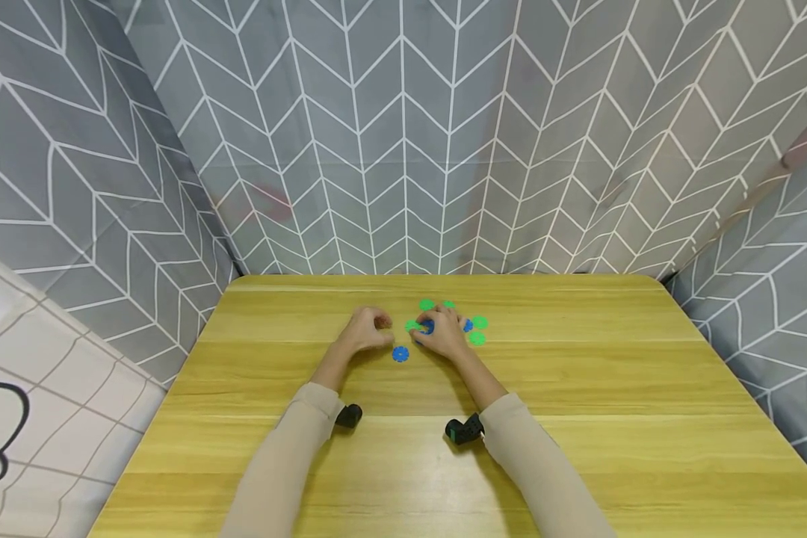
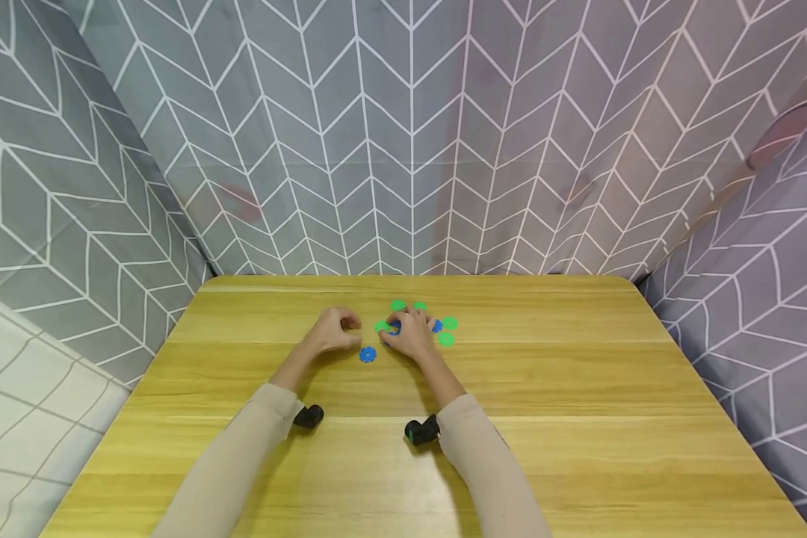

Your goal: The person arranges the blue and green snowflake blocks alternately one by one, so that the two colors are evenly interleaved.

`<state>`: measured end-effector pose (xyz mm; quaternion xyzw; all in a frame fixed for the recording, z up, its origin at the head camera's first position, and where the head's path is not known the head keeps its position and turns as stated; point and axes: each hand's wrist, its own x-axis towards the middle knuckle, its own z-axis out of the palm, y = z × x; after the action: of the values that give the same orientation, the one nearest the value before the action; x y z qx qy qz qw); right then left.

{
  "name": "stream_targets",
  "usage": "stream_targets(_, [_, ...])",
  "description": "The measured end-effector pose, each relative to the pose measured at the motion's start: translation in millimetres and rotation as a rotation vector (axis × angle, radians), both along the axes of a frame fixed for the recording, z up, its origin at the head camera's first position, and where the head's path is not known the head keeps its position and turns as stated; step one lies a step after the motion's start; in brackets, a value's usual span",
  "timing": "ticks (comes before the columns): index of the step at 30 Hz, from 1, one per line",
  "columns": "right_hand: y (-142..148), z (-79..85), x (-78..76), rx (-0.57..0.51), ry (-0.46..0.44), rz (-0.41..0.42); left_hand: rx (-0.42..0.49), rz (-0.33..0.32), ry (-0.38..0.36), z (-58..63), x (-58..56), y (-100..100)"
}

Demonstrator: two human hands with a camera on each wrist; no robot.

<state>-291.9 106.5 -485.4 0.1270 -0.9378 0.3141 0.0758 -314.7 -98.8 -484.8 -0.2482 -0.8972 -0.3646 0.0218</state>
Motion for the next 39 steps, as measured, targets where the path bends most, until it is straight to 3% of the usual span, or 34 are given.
stream_targets(4, [0, 1.2, 0.3, 0.0, -0.026, 0.009, -0.054, -0.094, -0.067, 5.6, 7.5, 1])
stream_targets(7, [1, 1.4, 0.0, 0.002, -0.031, 0.012, -0.136, -0.134, -0.062, 8.8, 12.5, 2])
stream_targets(18, [1, -1.0, -1.4, 0.018, -0.014, 0.005, -0.205, -0.141, -0.036, 11.1, 17.1, 10])
stream_targets(28, [2, -2.0, -2.1, -0.002, -0.02, 0.021, -0.142, -0.186, -0.079, 8.1, 12.9, 10])
stream_targets(32, [2, -1.7, -1.6, -0.008, -0.027, 0.024, -0.145, -0.157, -0.077, 8.4, 13.8, 12])
stream_targets(39, [2, -1.9, -1.2, -0.009, -0.026, 0.026, -0.148, -0.117, -0.005, 7.8, 16.0, 12])
